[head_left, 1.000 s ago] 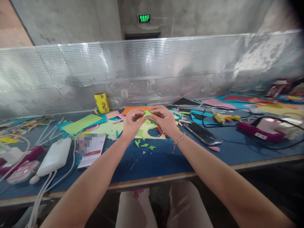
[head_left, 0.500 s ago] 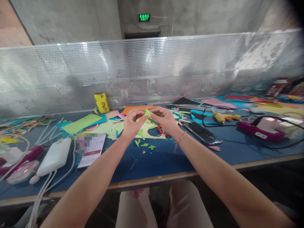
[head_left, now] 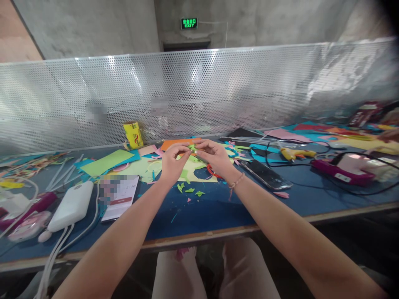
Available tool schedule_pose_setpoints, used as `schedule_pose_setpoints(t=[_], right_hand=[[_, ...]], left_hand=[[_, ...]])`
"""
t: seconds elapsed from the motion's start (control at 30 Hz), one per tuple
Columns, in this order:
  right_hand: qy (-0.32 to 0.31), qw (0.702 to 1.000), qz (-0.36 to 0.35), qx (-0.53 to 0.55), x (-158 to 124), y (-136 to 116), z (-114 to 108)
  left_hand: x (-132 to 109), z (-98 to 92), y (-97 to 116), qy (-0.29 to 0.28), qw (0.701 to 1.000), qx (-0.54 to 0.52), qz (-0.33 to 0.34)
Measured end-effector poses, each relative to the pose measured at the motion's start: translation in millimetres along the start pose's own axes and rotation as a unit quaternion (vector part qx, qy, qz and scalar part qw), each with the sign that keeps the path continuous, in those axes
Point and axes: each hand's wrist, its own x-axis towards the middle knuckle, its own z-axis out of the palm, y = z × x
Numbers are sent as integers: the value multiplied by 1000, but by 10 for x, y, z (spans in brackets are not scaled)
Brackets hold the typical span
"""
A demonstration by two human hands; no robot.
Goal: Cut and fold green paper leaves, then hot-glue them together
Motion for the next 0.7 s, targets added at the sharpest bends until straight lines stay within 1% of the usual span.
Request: schedule_pose_setpoints(t=[0.17, 0.27, 0.43, 0.57, 0.7], right_hand=[[2, 998, -44, -46, -6, -58, -3], [-9, 995, -68, -76, -6, -56, -19], [-7, 989, -90, -120, -6, -23, -51], [2, 986, -97, -138, -12, -19, -59], [16, 986, -87, -139, -22, -30, -53]], left_hand=[[4, -22, 9, -18, 999, 19, 41], [19, -39, 15, -28, 998, 24, 47], [30, -43, 28, -48, 999, -1, 16], [20, -33, 44, -44, 998, -38, -18], [12, -18, -5, -43, 993, -93, -51]])
